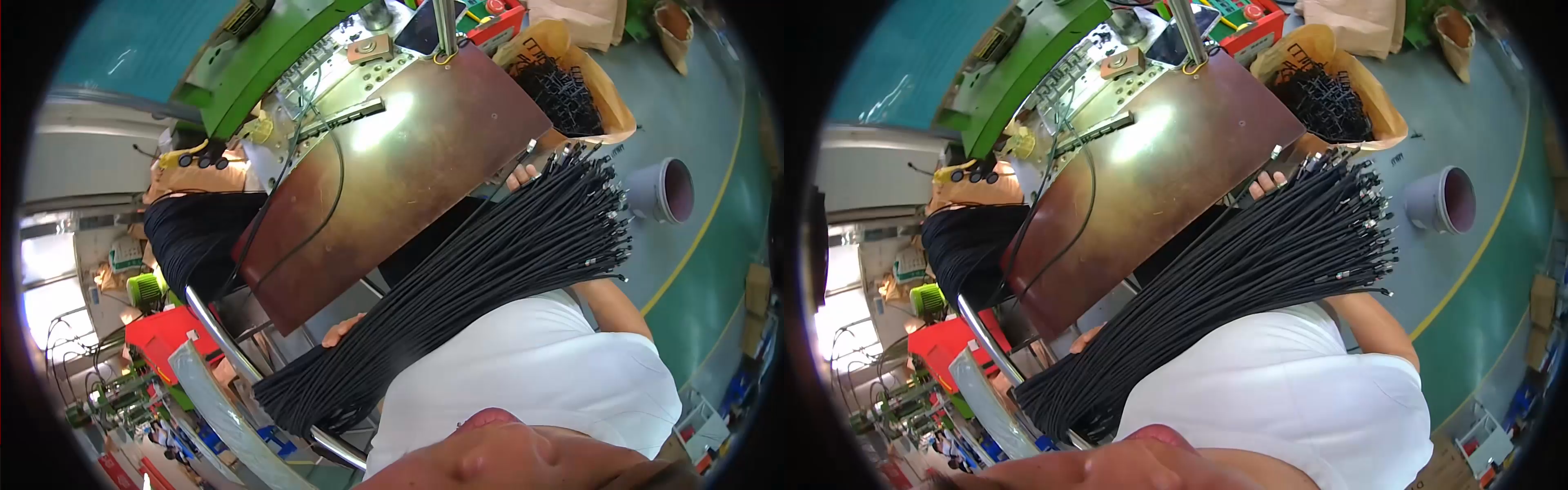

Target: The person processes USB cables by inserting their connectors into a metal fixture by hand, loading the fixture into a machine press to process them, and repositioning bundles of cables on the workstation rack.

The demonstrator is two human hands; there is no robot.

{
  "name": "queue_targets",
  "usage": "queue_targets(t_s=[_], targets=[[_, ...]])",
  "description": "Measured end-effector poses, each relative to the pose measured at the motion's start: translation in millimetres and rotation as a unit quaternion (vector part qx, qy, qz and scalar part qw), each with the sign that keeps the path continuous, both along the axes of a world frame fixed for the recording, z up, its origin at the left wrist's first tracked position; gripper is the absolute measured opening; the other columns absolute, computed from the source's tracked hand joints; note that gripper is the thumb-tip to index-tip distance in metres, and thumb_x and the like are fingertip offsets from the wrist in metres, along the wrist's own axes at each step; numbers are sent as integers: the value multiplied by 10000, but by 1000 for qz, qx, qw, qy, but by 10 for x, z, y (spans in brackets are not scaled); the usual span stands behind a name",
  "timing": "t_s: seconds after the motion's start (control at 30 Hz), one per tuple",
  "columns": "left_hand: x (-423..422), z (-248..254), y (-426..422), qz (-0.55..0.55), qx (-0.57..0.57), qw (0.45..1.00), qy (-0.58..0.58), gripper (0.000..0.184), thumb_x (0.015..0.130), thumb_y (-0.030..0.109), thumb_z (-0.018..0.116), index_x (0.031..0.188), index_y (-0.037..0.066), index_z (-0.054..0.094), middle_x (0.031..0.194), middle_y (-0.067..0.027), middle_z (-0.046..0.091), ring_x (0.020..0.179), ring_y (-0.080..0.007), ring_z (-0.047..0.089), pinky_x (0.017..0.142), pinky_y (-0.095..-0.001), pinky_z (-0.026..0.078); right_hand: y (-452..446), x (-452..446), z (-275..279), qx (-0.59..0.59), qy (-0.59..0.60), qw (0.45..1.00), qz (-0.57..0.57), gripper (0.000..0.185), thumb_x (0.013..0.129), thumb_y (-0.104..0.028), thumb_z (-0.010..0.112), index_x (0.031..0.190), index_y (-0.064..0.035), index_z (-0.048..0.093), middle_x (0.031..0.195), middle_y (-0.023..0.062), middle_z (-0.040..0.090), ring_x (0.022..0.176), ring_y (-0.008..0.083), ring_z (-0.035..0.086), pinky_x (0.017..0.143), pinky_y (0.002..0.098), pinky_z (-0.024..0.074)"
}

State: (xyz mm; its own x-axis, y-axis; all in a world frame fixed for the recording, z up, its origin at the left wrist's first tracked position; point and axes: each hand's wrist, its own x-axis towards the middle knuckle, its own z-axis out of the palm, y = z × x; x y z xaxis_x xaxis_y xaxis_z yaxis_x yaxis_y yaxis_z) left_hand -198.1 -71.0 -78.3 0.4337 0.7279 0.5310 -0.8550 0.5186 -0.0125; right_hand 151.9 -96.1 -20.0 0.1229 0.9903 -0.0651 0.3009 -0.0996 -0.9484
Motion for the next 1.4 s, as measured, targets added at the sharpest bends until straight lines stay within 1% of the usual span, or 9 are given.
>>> queue_targets(t_s=[0.5, 0.77, 0.8, 0.83, 0.9, 1.0, 1.13, 1.27, 1.4], targets=[[-144, 584, 1619, 121, -168, 973, 100, 294, 947, 328, 442, 1036, 171, 675, 1056, 36, 658, 1108, -145, 545, 1081, -351, 292, 940, 657, 38, -128, -389, 904, 124, 411, 970, -282, 395, 1306, -79, 517, 1327, 96, 514, 1192, 244, 499, 1040, 377, 376], [-201, 473, 1654, 142, -182, 966, 117, 309, 953, 324, 420, 1075, 160, 652, 1088, 7, 636, 1112, -166, 539, 1072, -360, 308, 1111, 1203, 858, 230, -672, 547, 442, 335, 939, -224, 437, 1164, -60, 623, 1120, 69, 647, 981, 230, 618, 889, 305, 475], [-185, 471, 1657, 143, -183, 965, 120, 311, 954, 324, 417, 1080, 159, 649, 1091, 3, 633, 1113, -168, 538, 1071, -361, 310, 1089, 1180, 1084, -9, -473, 807, 355, 283, 914, -217, 496, 1093, -69, 659, 1056, 60, 675, 910, 224, 637, 823, 302, 488], [-163, 465, 1656, 143, -184, 965, 122, 313, 955, 323, 415, 1085, 158, 647, 1095, 0, 631, 1113, -171, 537, 1069, -362, 312, 1063, 1144, 1260, -248, -194, 927, 205, 233, 889, -210, 555, 1021, -78, 696, 992, 52, 703, 838, 218, 655, 758, 300, 500], [-102, 456, 1639, 142, -185, 965, 120, 317, 956, 322, 409, 1094, 155, 641, 1103, -8, 625, 1114, -176, 535, 1067, -364, 316, 1106, 944, 1441, -232, -265, 921, 164, 199, 874, -173, 576, 937, -35, 704, 866, 46, 712, 701, 199, 644, 652, 288, 491], [-30, 478, 1602, 143, -183, 964, 126, 324, 959, 321, 401, 1109, 151, 633, 1115, -19, 617, 1116, -184, 533, 1064, -367, 322, 1481, 338, 1063, 38, -204, 978, -31, 180, 874, -193, 562, 893, -57, 678, 823, 69, 670, 652, 258, 603, 597, 313, 475], [50, 535, 1524, 148, -169, 966, 130, 334, 962, 319, 390, 1129, 146, 621, 1131, -34, 606, 1118, -195, 529, 1059, -372, 330, 2429, -391, 432, 380, -343, 858, 40, 292, 884, -342, 551, 1003, -87, 629, 957, 87, 622, 850, 274, 608, 742, 352, 495], [83, 547, 1397, 175, -178, 960, 130, 344, 965, 317, 379, 1148, 140, 610, 1146, -48, 595, 1120, -205, 526, 1054, -376, 338, 2316, -594, 239, 414, -267, 846, 204, 378, 882, -406, 541, 1071, -83, 593, 994, 100, 619, 909, 289, 601, 846, 368, 472], [54, 544, 1423, 193, -201, 947, 157, 354, 968, 315, 368, 1167, 135, 599, 1162, -63, 584, 1122, -216, 522, 1050, -381, 346, 2094, -400, 223, 226, -328, 879, 261, 363, 881, -389, 551, 1058, -76, 594, 1000, 83, 620, 898, 284, 592, 853, 367, 454]])
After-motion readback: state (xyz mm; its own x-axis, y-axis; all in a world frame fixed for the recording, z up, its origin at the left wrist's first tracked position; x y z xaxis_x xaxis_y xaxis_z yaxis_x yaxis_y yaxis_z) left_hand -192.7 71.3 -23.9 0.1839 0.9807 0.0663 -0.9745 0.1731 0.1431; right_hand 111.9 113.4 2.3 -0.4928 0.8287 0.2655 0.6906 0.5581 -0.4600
